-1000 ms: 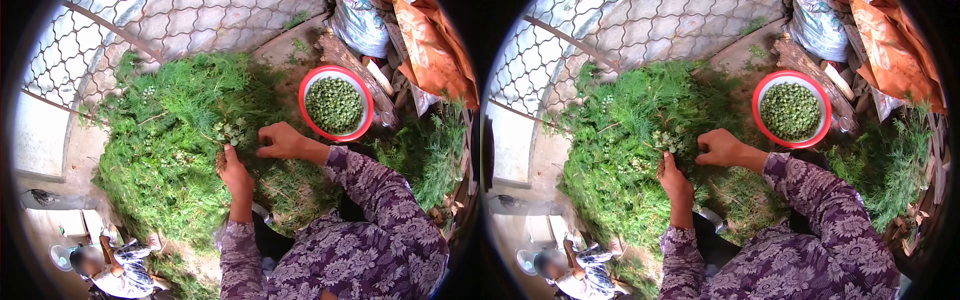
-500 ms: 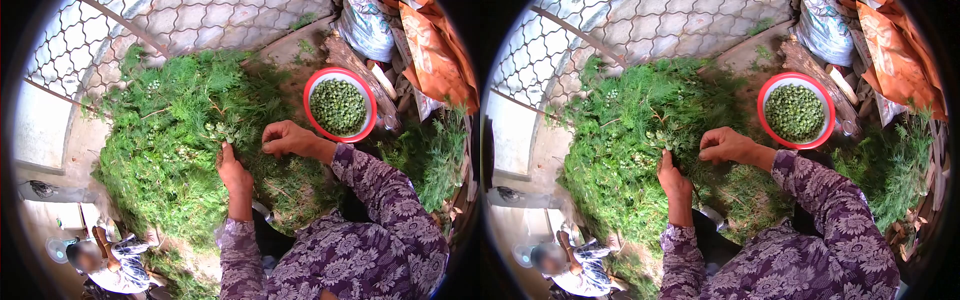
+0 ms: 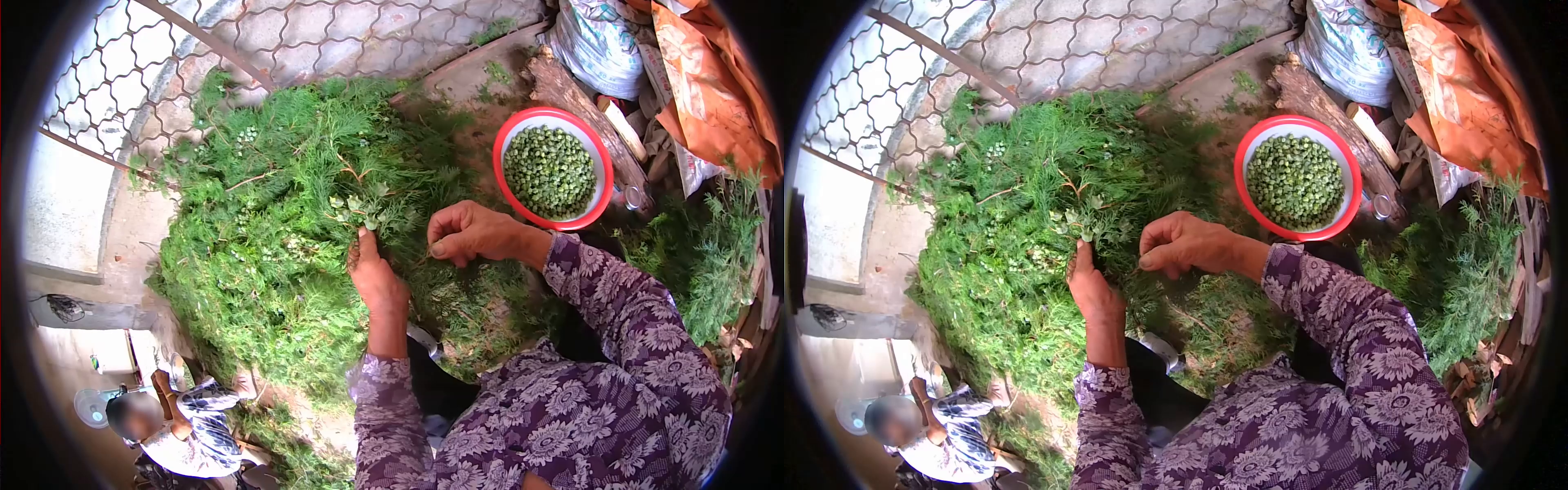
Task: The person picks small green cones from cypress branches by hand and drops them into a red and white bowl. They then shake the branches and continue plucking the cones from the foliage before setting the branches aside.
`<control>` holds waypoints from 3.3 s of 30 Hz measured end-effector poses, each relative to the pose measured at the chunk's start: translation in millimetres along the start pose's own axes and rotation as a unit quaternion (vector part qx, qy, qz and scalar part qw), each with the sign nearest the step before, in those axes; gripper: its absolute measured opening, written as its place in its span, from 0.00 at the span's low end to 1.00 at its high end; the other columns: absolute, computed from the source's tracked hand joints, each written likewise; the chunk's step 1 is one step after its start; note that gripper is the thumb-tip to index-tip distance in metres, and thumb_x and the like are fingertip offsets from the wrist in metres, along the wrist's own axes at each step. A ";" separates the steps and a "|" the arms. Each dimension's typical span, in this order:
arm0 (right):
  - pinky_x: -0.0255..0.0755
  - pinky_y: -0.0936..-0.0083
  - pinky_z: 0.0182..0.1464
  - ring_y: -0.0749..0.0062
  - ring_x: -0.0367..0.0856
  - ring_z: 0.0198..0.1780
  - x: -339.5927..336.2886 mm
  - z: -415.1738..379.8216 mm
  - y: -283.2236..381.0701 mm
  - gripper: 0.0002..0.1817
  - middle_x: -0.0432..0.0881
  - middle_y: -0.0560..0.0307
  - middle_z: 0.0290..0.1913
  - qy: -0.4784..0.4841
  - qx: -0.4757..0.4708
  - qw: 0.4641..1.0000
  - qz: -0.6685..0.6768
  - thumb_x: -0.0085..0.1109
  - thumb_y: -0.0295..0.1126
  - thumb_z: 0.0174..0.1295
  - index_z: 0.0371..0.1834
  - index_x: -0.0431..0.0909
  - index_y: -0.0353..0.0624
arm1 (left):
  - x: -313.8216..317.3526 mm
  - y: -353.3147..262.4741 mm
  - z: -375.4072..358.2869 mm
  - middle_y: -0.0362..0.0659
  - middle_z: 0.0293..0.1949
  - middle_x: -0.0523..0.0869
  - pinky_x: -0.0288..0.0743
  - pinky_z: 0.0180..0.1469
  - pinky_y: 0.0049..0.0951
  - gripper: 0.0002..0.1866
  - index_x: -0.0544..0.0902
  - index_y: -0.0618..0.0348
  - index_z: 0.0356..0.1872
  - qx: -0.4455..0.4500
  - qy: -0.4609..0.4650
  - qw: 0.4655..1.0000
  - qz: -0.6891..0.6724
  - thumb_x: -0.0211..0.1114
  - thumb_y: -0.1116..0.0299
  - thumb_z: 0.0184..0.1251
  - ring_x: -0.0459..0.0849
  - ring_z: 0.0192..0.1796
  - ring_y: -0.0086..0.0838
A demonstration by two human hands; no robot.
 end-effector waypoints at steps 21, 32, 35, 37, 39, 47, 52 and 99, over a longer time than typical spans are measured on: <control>0.56 0.86 0.17 0.83 0.65 0.17 -11.4 -22.9 18.5 0.05 0.75 0.58 0.24 0.033 -0.126 0.956 0.265 0.51 0.29 0.57 0.31 0.74 0.39 | -36.3 9.0 37.6 0.34 0.26 0.77 0.64 0.25 0.23 0.08 0.77 0.56 0.31 0.019 -0.044 0.999 -0.001 0.56 0.63 0.64 0.70 0.25 0.19; 0.57 0.85 0.18 0.78 0.69 0.21 -116.5 -40.9 47.3 0.10 0.77 0.61 0.25 -0.392 -0.166 0.904 0.040 0.54 0.38 0.58 0.32 0.74 0.43 | -25.6 -7.8 24.3 0.37 0.33 0.80 0.69 0.33 0.21 0.10 0.79 0.59 0.37 -0.006 -0.006 1.000 0.001 0.55 0.63 0.65 0.76 0.30 0.22; 0.66 0.79 0.24 0.73 0.75 0.25 -149.4 -48.3 37.9 0.16 0.79 0.57 0.25 -0.532 -0.115 0.811 -0.214 0.56 0.45 0.57 0.32 0.76 0.41 | -18.5 -13.7 14.9 0.37 0.31 0.80 0.68 0.34 0.22 0.09 0.80 0.60 0.36 0.004 -0.012 1.000 0.006 0.56 0.67 0.63 0.75 0.30 0.21; 0.73 0.70 0.39 0.67 0.81 0.37 -155.3 -51.6 38.3 0.24 0.82 0.48 0.37 -0.573 -0.066 0.706 -0.412 0.60 0.49 0.53 0.42 0.77 0.38 | -6.6 -19.3 6.4 0.37 0.31 0.80 0.68 0.35 0.22 0.08 0.79 0.60 0.35 0.009 -0.033 0.999 0.011 0.55 0.67 0.63 0.74 0.30 0.21; 0.73 0.69 0.42 0.65 0.80 0.40 -150.8 -51.7 36.7 0.25 0.81 0.46 0.40 -0.560 -0.020 0.685 -0.465 0.60 0.49 0.53 0.44 0.77 0.39 | -10.6 -21.9 4.8 0.36 0.30 0.79 0.67 0.35 0.23 0.06 0.78 0.58 0.33 0.009 0.010 0.999 0.035 0.57 0.67 0.62 0.73 0.31 0.22; 0.71 0.67 0.47 0.55 0.77 0.44 -74.4 -22.8 39.2 0.27 0.79 0.46 0.44 -0.296 -0.242 0.862 -0.333 0.67 0.43 0.46 0.49 0.75 0.44 | -13.5 -6.7 9.2 0.36 0.29 0.79 0.67 0.33 0.22 0.09 0.79 0.60 0.33 0.059 0.006 0.998 0.031 0.56 0.66 0.63 0.73 0.30 0.20; 0.68 0.64 0.40 0.56 0.76 0.38 -53.2 -9.2 27.4 0.18 0.78 0.53 0.32 -0.186 -0.278 0.770 -0.544 0.65 0.34 0.41 0.39 0.77 0.46 | -9.3 -9.4 7.7 0.35 0.27 0.76 0.66 0.32 0.24 0.07 0.77 0.58 0.32 0.039 0.002 0.999 0.007 0.59 0.66 0.62 0.72 0.30 0.21; 0.63 0.71 0.26 0.64 0.70 0.23 -2.5 22.4 -6.4 0.17 0.68 0.51 0.22 -0.242 -0.276 0.850 -0.378 0.65 0.32 0.38 0.27 0.68 0.38 | -5.7 14.3 5.8 0.37 0.27 0.78 0.67 0.30 0.23 0.10 0.77 0.60 0.29 0.007 0.041 0.995 0.096 0.60 0.63 0.61 0.72 0.28 0.21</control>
Point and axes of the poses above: each hand's wrist, its own z-axis towards the middle knuckle, its own x-axis out of the palm, y = z × x, the point moved 1 cm from there along z, towards the middle knuckle
